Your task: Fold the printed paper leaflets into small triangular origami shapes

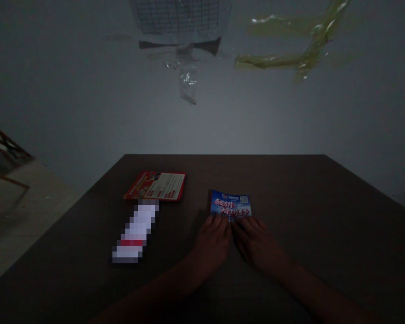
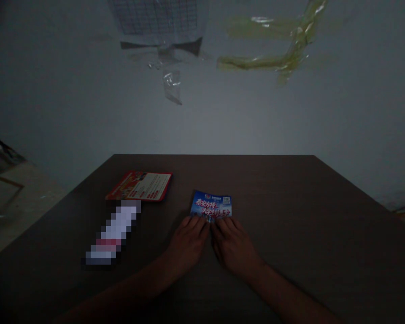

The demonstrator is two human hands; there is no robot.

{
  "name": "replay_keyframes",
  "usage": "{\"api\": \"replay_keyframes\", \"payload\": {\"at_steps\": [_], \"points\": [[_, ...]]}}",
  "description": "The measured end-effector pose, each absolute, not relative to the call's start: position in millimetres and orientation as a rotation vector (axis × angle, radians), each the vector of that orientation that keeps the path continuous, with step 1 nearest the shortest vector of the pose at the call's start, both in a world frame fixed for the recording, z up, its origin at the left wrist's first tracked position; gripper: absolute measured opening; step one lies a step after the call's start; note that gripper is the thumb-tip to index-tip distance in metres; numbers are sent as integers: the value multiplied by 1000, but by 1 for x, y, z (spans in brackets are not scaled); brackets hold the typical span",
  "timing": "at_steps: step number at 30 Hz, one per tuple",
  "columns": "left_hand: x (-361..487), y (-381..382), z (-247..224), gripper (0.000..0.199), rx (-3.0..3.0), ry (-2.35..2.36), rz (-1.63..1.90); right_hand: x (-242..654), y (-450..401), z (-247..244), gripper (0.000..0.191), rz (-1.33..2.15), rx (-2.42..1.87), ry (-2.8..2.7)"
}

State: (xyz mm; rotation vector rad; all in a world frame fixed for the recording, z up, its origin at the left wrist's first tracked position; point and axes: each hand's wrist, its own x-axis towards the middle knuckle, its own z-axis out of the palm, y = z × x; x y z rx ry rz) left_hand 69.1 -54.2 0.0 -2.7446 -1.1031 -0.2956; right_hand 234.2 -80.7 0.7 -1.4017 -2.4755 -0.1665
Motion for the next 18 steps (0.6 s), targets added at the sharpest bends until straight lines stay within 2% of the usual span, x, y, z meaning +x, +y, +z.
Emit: {"api": "replay_keyframes", "payload": {"at_steps": [5,18], "points": [[71,-55,-8,29,-2733,-1098,-293,234,-82,-3,21,-221,-1406,-2507],[74,-56,-11,28,-2731,-1154,-302,230,-82,-2,22,-264,-1407,-2542]]}}
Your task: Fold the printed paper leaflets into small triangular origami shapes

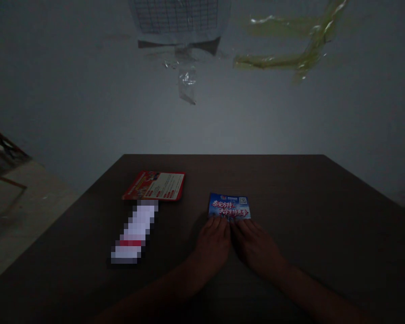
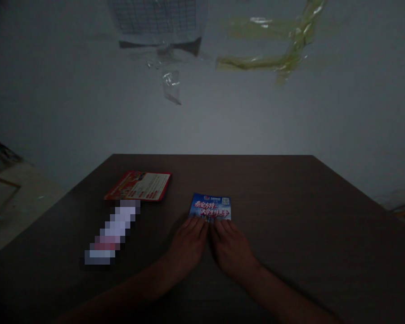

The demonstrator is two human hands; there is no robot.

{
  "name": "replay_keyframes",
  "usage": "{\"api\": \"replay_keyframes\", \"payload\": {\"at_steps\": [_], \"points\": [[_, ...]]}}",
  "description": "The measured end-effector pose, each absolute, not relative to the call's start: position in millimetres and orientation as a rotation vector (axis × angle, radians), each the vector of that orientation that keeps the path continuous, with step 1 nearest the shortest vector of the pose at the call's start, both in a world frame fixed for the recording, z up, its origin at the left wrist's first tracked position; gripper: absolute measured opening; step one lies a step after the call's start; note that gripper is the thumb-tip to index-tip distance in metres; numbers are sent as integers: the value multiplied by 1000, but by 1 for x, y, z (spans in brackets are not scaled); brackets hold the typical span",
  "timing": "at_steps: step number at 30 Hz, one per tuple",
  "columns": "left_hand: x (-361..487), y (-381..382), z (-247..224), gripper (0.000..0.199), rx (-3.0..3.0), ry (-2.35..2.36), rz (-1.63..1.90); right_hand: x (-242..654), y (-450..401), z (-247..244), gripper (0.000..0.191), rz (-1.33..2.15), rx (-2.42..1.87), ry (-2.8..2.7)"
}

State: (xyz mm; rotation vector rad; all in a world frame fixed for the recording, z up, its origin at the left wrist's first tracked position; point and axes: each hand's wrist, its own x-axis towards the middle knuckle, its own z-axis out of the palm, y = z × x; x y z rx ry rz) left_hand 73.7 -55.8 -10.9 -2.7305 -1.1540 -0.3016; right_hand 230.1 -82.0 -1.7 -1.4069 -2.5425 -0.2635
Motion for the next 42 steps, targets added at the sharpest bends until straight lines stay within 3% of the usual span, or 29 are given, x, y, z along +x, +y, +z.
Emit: {"api": "replay_keyframes", "payload": {"at_steps": [15,42], "points": [[67,-56,2,20,-2731,-1247,-278,230,-84,2,9,-275,-1510,-2517],[65,-58,11,25,-2662,-1353,-244,235,-90,6,18,-371,-1710,-2414]]}}
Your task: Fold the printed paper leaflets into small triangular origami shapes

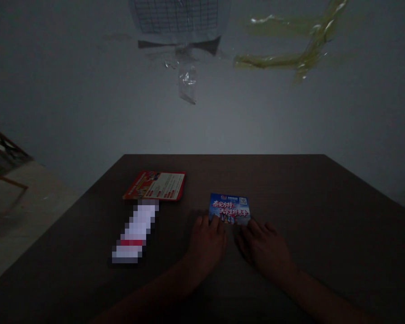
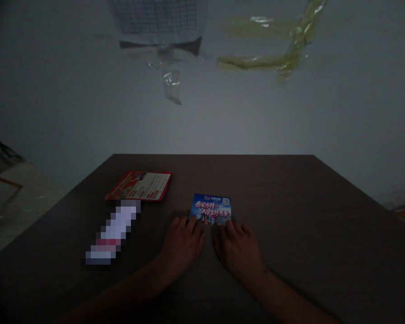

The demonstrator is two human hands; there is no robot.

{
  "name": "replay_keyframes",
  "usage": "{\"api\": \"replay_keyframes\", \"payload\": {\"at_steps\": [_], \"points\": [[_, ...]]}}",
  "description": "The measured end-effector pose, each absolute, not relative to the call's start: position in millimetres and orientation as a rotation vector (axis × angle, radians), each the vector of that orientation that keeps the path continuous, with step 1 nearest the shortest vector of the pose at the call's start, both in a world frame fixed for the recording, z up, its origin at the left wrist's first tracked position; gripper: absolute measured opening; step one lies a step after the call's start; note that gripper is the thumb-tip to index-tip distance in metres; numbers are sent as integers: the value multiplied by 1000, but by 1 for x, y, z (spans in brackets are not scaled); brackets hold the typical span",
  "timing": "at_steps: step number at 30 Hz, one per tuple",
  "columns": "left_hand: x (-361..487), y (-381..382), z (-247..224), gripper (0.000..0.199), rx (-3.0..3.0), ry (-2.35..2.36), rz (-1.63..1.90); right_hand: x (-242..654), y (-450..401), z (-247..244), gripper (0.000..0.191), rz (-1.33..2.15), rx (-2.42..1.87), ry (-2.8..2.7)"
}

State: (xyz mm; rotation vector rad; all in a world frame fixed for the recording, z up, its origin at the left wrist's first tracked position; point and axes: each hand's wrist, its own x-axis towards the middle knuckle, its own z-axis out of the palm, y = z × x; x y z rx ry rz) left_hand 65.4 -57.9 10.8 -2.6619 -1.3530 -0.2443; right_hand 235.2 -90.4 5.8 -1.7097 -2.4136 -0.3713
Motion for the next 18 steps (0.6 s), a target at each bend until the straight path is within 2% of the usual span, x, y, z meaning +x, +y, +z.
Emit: {"api": "replay_keyframes", "payload": {"at_steps": [13,18], "points": [[60,-53,12,21,-2702,-1376,-410,247,-80,5,21,-281,-1710,-2315],[57,-49,7,30,-2677,-1446,-486,251,-78,1,25,-316,-1740,-2232]]}}
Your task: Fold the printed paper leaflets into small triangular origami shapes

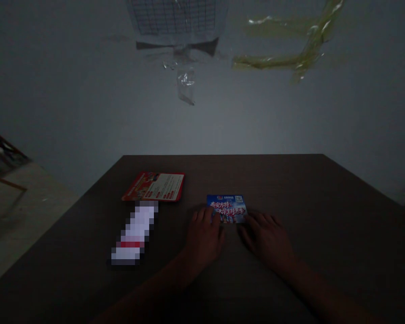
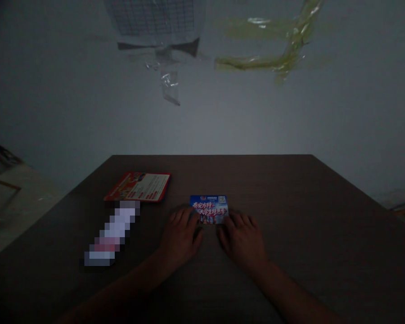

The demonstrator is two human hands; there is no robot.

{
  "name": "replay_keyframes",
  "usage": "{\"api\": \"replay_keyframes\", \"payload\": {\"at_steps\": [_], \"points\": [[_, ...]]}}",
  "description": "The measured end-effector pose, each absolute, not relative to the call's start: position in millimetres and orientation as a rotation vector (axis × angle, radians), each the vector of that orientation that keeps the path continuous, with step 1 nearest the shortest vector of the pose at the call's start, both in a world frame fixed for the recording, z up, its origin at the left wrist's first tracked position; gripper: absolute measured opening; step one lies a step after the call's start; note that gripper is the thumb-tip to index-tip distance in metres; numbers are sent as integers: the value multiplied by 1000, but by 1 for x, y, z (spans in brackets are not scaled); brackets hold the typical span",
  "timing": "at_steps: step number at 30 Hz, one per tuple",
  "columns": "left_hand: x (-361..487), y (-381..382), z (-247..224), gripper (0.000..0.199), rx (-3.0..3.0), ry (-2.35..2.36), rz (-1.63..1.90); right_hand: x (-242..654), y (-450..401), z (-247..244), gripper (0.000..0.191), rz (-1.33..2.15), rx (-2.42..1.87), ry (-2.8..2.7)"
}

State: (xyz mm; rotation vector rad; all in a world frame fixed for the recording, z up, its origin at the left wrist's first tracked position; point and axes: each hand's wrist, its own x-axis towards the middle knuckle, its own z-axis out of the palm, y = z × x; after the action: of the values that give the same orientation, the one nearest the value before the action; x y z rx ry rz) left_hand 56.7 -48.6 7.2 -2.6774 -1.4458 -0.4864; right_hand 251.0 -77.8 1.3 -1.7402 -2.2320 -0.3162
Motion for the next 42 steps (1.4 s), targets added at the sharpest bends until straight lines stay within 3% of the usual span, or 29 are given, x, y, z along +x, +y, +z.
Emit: {"api": "replay_keyframes", "payload": {"at_steps": [18,28,42], "points": [[55,-45,6,28,-2722,-1489,-515,258,-73,-5,31,-290,-1692,-2192],[54,-44,3,26,-2716,-1486,-541,261,-73,0,19,-298,-1626,-2181],[49,-34,1,19,-2805,-1419,-653,263,-73,0,19,-335,-1566,-2145]]}}
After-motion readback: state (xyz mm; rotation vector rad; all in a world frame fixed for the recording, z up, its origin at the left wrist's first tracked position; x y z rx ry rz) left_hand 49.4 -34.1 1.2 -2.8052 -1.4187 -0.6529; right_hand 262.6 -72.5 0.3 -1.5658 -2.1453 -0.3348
